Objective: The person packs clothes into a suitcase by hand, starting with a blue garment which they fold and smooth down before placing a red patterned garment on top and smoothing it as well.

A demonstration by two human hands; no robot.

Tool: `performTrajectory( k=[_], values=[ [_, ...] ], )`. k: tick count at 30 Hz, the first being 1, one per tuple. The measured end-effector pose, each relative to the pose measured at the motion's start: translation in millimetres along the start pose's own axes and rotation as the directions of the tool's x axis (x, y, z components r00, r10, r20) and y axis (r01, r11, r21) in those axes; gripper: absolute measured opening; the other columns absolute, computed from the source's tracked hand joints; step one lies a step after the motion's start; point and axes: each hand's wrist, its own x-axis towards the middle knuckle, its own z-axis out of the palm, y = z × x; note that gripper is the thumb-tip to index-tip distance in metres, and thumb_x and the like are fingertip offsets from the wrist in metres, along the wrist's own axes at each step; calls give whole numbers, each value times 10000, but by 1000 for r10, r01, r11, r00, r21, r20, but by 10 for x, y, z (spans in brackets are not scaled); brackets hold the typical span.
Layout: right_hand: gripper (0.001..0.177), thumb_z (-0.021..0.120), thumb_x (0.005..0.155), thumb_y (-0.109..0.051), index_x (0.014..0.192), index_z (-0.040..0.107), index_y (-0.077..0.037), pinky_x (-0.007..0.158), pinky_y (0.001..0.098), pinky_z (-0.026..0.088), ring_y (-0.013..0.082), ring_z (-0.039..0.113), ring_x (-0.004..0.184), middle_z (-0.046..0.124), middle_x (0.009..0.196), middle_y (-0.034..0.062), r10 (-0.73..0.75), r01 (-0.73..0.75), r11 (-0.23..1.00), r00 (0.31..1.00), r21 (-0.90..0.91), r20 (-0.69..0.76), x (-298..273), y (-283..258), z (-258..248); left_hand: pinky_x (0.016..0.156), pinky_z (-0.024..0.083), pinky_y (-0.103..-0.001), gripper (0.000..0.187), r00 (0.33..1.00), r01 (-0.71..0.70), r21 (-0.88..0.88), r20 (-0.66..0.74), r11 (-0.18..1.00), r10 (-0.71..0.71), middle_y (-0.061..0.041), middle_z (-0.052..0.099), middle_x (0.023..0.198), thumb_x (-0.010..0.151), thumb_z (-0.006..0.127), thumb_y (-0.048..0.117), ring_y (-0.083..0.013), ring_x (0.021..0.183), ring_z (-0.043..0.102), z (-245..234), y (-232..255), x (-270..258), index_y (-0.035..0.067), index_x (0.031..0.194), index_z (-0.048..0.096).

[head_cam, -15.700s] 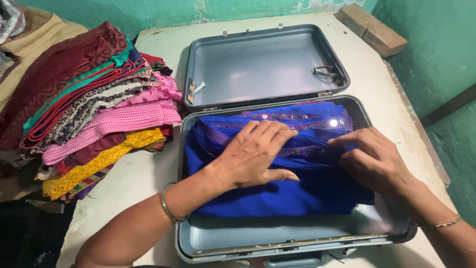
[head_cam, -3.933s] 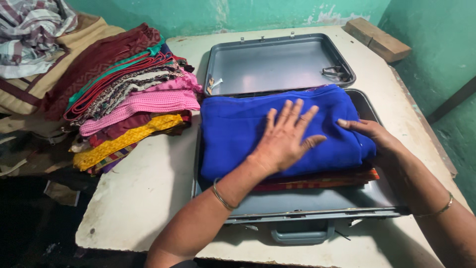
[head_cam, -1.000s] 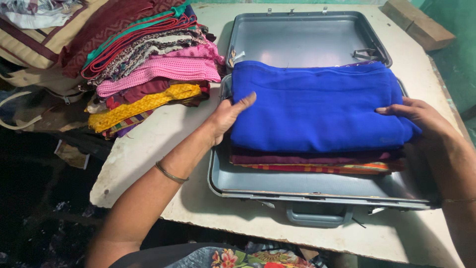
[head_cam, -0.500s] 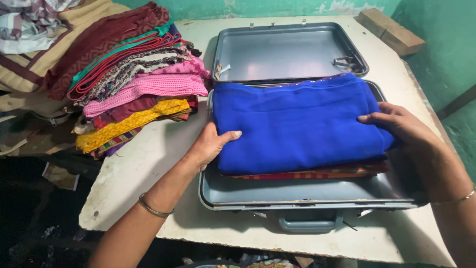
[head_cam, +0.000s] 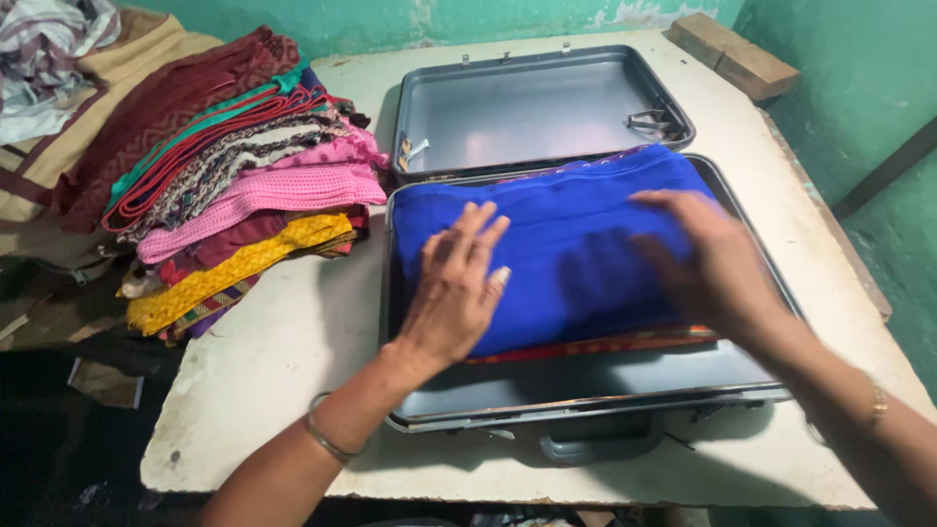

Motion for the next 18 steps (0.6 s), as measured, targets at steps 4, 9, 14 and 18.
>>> performTrajectory(
  k=[4, 9, 14, 18],
  values=[
    [500, 701, 918, -240, 1375, 575, -80, 1157, 466, 384, 380, 483, 1420, 592, 1428, 172, -236, 232, 972, 956, 43, 175, 73, -243, 450, 1215, 194, -557, 620, 988, -64, 38, 141, 997, 58, -177, 333, 1647, 1025, 550, 285, -335, 1549, 273, 261, 68, 86, 17, 1559, 386],
    [853, 541, 954, -563, 1571, 287, -31, 1213, 526, 132, 344, 182, 1539, 275, 1641, 179, -204, 270, 959, 867, -86, 454, 191, 18, 774, 1227, 146, -581, 639, 953, -132, 187, 295, 974, 72, -162, 281, 1671, 1020, 506, 407, -311, 1573, 215, 417, -67, 135, 57, 1537, 368],
    [1028, 408, 900, -774, 1583, 204, -34, 1192, 601, 59, 378, 70, 1541, 149, 1669, 171, -74, 250, 906, 889, -343, 453, 270, 389, 773, 1190, 94, -659, 668, 964, -87, 135, 263, 987, 49, -120, 236, 1688, 1010, 488, 551, -385, 1550, 167, 368, -133, 170, 233, 1586, 368],
    [1121, 435, 839, -835, 1585, 171, -42, 1164, 656, 59, 398, 53, 1537, 116, 1677, 177, 105, 117, 891, 888, -439, 448, 361, 459, 681, 1156, 46, -724, 761, 962, -3, 138, 271, 990, -35, -130, 174, 1696, 957, 516, 653, -427, 1553, 107, 331, -161, 202, 273, 1592, 344]
  ],
)
